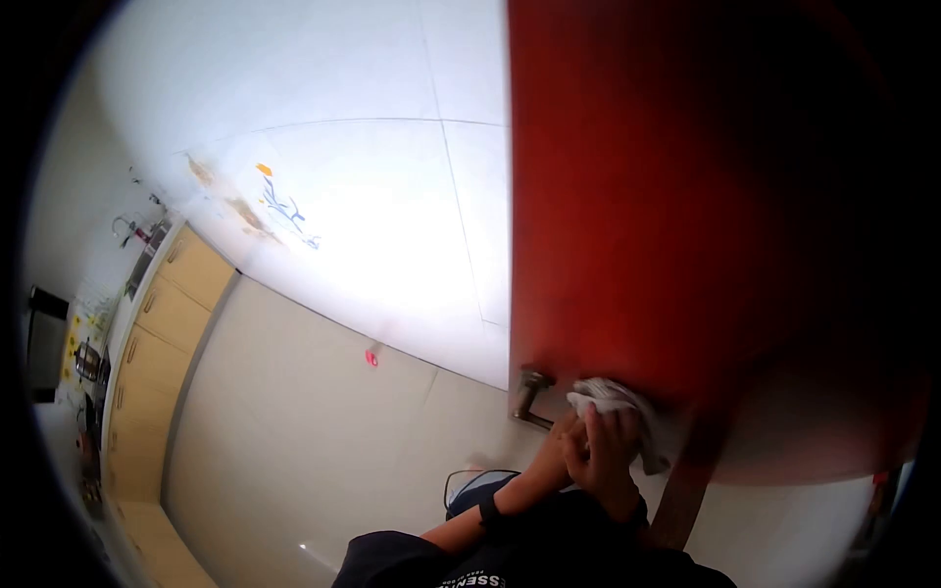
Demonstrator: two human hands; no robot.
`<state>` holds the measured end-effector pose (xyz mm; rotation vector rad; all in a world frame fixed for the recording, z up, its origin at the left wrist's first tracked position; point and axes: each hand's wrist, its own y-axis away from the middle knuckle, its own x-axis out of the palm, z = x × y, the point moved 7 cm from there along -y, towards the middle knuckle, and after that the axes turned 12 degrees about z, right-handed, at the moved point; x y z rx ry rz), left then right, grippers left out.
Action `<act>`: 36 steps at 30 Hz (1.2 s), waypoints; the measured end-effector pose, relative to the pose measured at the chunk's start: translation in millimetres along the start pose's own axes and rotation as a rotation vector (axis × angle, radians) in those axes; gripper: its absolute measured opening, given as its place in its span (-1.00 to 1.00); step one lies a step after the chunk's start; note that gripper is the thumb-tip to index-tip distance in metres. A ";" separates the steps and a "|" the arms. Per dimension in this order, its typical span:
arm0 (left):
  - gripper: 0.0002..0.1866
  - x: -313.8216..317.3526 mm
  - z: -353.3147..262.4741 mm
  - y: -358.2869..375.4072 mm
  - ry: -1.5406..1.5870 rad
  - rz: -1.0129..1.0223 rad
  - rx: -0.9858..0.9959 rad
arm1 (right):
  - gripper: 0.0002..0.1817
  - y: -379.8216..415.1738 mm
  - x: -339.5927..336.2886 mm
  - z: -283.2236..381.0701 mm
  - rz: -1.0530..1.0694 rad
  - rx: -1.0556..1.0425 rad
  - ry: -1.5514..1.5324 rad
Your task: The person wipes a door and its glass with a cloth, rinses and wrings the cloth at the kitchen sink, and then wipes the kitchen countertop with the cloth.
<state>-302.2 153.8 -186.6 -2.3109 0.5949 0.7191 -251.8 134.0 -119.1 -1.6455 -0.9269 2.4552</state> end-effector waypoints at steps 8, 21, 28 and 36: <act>-0.60 -84.9 32.8 34.0 0.346 -0.263 -0.108 | -0.42 -30.1 30.9 36.9 0.103 0.261 -0.305; -0.35 -148.3 117.0 112.1 0.339 -0.162 -0.373 | -0.66 -77.9 114.6 89.4 0.014 0.155 -0.363; -0.24 -238.6 166.0 217.7 0.037 -0.469 -0.713 | -0.65 -125.5 229.3 199.6 0.427 -0.032 -1.008; -0.47 -388.7 246.6 312.6 -0.054 -0.653 -0.978 | -0.72 -244.5 307.7 326.9 0.836 -0.309 -1.274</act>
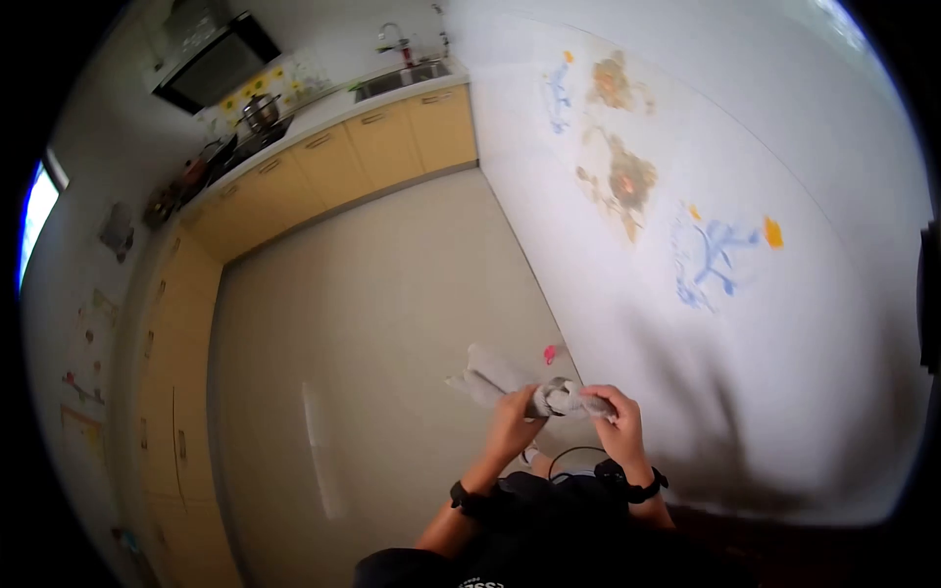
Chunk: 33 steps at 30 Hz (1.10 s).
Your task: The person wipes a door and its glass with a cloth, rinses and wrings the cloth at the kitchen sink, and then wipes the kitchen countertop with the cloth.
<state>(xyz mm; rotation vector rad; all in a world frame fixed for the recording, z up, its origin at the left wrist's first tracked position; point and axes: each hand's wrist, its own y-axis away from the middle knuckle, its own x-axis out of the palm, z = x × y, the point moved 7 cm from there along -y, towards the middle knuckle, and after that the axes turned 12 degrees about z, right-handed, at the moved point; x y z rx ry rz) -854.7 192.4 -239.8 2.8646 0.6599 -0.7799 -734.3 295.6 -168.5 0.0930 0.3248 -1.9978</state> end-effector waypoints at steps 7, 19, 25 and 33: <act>-0.63 -113.0 42.1 -46.0 0.031 -0.177 -0.113 | -0.72 -157.6 -0.6 -39.3 -0.013 0.014 -0.166; -0.80 -227.3 168.9 -50.9 0.198 -0.200 -0.452 | -0.65 -382.8 145.4 -87.1 0.328 -0.093 -0.083; -0.76 -372.5 213.2 -107.2 0.091 -0.234 -0.299 | -0.28 -472.0 273.7 -58.1 0.997 -0.350 0.398; -0.62 -512.9 248.6 -226.4 0.218 0.102 -0.359 | -0.49 -615.8 335.6 -88.6 1.145 0.072 0.089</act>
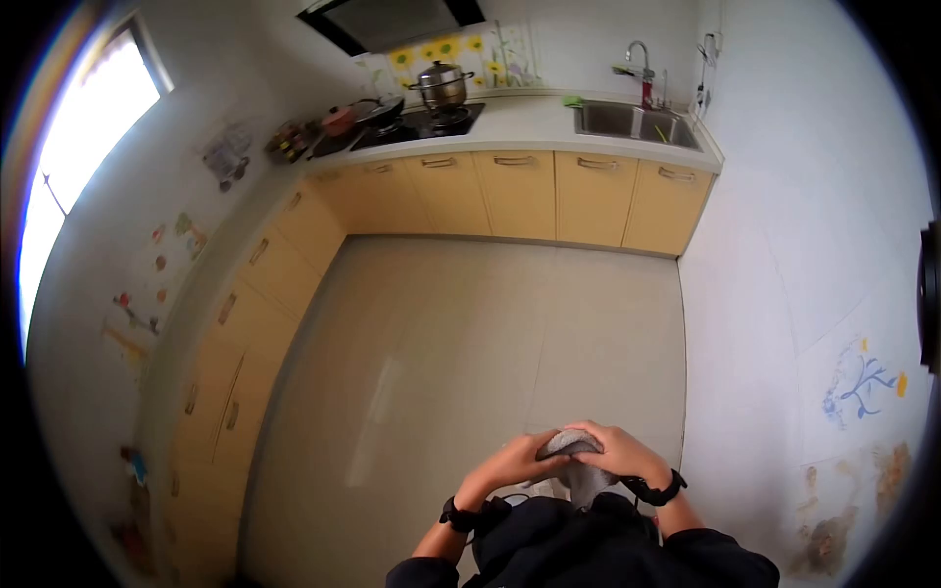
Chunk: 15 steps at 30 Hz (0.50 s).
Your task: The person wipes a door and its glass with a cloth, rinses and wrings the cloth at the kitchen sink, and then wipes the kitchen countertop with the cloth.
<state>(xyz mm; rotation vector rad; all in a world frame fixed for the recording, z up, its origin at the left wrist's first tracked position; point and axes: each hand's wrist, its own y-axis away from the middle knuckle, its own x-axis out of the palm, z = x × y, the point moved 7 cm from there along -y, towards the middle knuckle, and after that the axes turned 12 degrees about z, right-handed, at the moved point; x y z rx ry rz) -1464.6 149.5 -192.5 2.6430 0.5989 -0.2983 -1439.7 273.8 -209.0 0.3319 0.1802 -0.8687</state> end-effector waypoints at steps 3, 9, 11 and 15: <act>-0.61 -36.1 17.7 -26.6 -0.019 0.055 -0.078 | -0.66 -36.3 -50.8 -7.4 -0.102 -0.004 -0.092; -0.61 -134.3 118.9 -123.6 -0.054 0.033 -0.202 | -0.72 -128.5 -188.3 -54.9 -0.417 -0.078 -0.090; -0.64 -181.8 115.4 -147.2 -0.025 -0.032 -0.234 | -0.74 -152.9 -243.9 -67.6 -0.520 -0.062 -0.150; -0.66 -300.7 97.7 -204.3 -0.095 -0.214 -0.201 | -0.75 -216.6 -353.6 -95.3 -0.646 0.030 0.076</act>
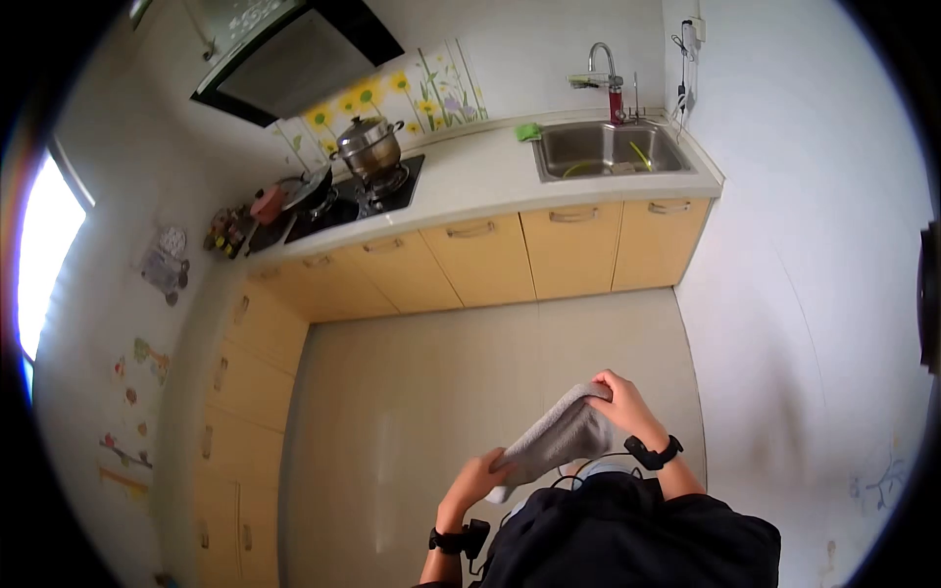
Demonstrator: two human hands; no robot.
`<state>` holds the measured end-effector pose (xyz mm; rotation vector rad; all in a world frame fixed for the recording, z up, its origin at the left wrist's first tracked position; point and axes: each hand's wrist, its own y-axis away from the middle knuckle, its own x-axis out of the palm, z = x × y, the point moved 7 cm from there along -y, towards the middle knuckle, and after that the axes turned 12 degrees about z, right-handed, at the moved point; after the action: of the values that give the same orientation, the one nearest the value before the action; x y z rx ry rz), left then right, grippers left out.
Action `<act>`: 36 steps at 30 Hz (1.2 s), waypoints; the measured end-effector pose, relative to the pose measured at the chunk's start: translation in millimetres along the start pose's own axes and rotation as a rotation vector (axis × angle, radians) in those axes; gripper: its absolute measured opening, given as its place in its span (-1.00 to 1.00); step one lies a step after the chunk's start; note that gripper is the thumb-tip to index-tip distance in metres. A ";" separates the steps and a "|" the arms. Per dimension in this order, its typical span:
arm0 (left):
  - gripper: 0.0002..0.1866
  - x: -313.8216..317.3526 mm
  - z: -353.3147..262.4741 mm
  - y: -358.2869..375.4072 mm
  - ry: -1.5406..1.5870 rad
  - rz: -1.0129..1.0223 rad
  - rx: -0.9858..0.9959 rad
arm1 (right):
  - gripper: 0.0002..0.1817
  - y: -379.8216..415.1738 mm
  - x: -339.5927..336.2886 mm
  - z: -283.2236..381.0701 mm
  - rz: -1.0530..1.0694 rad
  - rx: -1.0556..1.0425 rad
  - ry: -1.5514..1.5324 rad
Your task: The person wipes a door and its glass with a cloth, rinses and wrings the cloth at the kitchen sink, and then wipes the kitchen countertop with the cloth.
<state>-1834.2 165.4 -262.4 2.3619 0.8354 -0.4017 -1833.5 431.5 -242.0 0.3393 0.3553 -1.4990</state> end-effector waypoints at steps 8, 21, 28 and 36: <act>-0.75 -144.0 -2.2 -148.6 -0.134 -0.199 0.098 | -0.79 -177.2 -41.0 -33.7 -0.188 -0.045 0.358; -0.75 -349.2 14.1 -428.2 -0.226 -0.201 0.214 | -0.86 -465.3 -98.3 -144.9 0.050 0.319 0.558; -0.43 -480.6 8.6 -624.8 -0.561 -0.655 0.068 | -0.40 -673.2 -115.5 -156.6 -0.251 0.248 0.494; -0.17 -429.6 35.8 -695.4 -0.623 -0.245 0.192 | -0.23 -714.8 -65.6 -195.9 0.100 0.247 0.718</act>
<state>-2613.2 376.5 -396.2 2.0969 0.7985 -1.2876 -2554.1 543.2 -390.2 1.0847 0.7068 -1.2846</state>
